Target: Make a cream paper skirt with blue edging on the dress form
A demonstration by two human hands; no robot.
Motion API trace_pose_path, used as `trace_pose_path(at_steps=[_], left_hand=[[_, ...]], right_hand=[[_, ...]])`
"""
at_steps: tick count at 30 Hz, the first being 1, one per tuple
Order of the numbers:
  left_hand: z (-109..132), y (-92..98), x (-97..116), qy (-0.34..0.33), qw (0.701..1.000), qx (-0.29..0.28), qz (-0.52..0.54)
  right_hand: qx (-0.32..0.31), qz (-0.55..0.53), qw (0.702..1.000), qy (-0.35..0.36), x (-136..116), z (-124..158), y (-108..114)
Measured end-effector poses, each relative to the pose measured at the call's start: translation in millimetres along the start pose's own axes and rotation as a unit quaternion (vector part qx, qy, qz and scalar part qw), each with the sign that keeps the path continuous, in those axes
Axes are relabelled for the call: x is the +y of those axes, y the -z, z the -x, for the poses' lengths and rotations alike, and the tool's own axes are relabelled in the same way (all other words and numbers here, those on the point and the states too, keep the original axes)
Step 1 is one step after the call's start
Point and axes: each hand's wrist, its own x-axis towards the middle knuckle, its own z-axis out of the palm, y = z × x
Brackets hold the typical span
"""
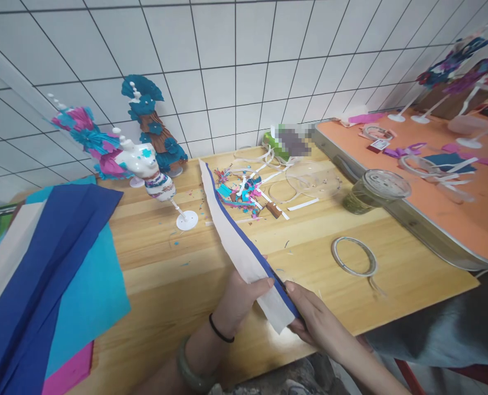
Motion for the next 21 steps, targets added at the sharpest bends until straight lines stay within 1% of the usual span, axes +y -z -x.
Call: trace_pose_path(at_steps=[5,9,12,21], left_hand=[[0.7,0.0,-1.1,0.002,1.0,0.003,0.001],[0.5,0.8,-2.4,-0.004,1.0,0.002,-0.002],[-0.6,1.3,-2.9,-0.003,1.0,0.001,-0.005],[-0.2,0.8,-2.5,-0.006,1.0,-0.006,0.001]], right_hand=[[0.009,0.018,1.0,0.021,1.1,-1.5,1.5],[0.021,-0.005,1.0,0.001,0.8,-0.1,-1.8],[0.013,-0.02,1.0,-0.016,-0.8,0.8,-3.7],[-0.006,-0.048,0.998,-0.029,-1.0,0.2,-5.7]])
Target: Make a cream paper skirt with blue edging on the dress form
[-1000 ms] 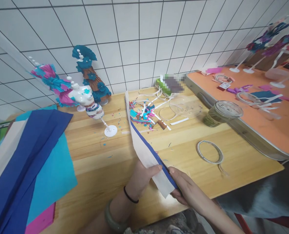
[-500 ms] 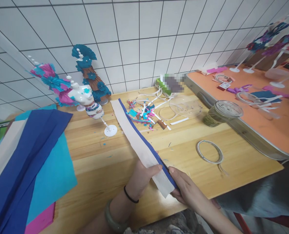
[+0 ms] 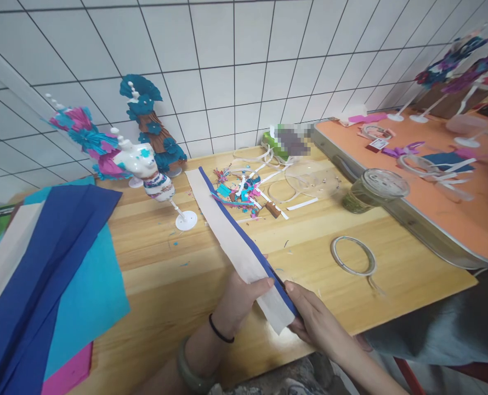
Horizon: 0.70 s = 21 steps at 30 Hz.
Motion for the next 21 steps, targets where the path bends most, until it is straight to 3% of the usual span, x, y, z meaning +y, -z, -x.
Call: trace_pose_path(at_steps=[16,21], left_hand=[[0.9,-1.0,2.0,0.011,1.0,-0.002,0.025],[1.5,-3.2,8.5,0.008,0.997,-0.005,0.075]], right_hand=[[0.021,0.059,0.997,0.047,-4.1,0.7,2.1],[0.027,0.073,0.996,0.046,-1.3,0.3,2.3]])
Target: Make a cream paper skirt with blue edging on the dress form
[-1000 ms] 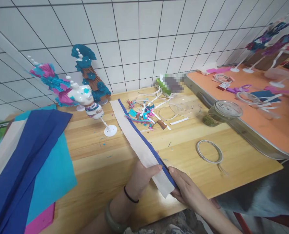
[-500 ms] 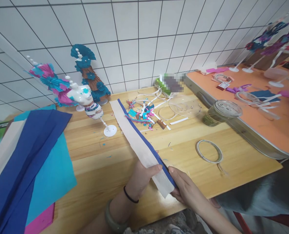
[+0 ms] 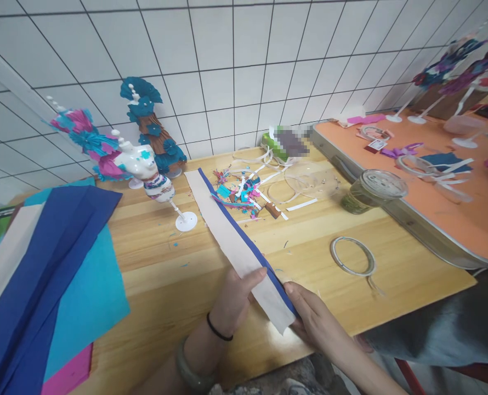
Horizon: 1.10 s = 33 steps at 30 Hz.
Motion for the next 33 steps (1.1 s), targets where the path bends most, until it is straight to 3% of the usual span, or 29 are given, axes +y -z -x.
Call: trace_pose_path(at_steps=[7,12,15,25,33], left_hand=[[-0.4,-3.9,4.2,0.004,1.0,0.015,0.008],[-0.1,-3.8,2.8,0.005,1.0,0.023,-0.01],[-0.2,-2.3,1.6,0.0,1.0,0.018,-0.016],[-0.2,0.1,0.1,-0.003,0.999,0.014,-0.046],[-1.8,2.1,-1.1,-0.009,0.999,0.01,-0.052]], right_hand=[[-0.01,0.005,0.999,0.038,0.5,2.6,0.3],[-0.016,0.012,0.999,-0.039,2.1,5.0,-0.9],[-0.019,0.005,0.998,-0.052,1.3,5.1,-1.2],[-0.046,-0.027,0.997,-0.054,-1.2,4.5,0.8],[-0.04,-0.003,0.999,-0.014,-2.0,6.2,1.2]])
